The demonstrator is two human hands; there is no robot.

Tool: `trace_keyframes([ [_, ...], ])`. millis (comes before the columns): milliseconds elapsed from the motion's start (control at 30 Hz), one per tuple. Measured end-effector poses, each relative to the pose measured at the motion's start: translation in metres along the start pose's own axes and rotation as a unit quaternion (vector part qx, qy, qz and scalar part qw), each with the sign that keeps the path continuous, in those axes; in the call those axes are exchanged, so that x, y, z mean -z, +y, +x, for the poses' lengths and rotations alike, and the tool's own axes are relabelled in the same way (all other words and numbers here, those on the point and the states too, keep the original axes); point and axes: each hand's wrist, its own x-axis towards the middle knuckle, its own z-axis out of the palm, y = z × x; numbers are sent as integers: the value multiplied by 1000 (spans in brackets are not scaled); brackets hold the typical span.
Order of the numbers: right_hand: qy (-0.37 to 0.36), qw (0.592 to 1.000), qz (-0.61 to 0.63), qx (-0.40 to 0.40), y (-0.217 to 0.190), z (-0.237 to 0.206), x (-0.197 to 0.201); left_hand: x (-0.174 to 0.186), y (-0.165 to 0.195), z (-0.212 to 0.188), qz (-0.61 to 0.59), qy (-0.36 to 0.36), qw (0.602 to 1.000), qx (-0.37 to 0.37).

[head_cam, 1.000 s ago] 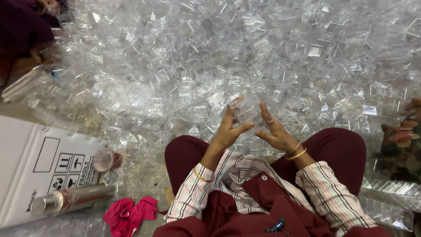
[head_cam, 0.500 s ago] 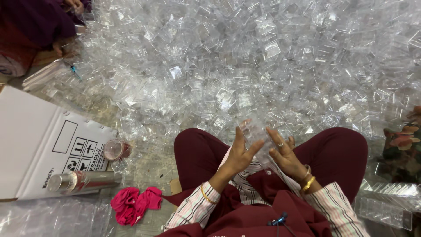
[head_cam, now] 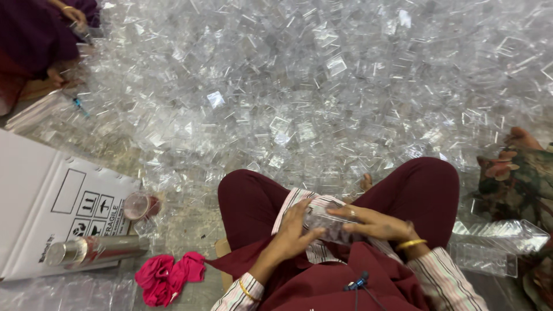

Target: The person sits on the floor among large piles of clear plastic containers and stacks them one at a time into tall columns on their lap. They then wrap a completed stack with clear plastic film and set it aside before resuming stacking.

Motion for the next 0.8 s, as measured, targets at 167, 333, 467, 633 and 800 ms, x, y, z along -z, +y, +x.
trace_keyframes([
  [167,-128,974,-153,-109,-17,44,1,-2,-3,-3,130,47,990,30],
  [333,-140,931,-330,-65,-24,63,-7,2,0,-3,144,-16,989,34],
  [467,-71,961,-268,-2,-23,55,12,27,-3,17,101,55,993,-8],
  [633,137,959,-242,-49,-3,69,85,92,-38,93,249,203,947,10],
  [800,289,871,-377,-127,41,124,104,98,-75,177,342,153,909,182],
])
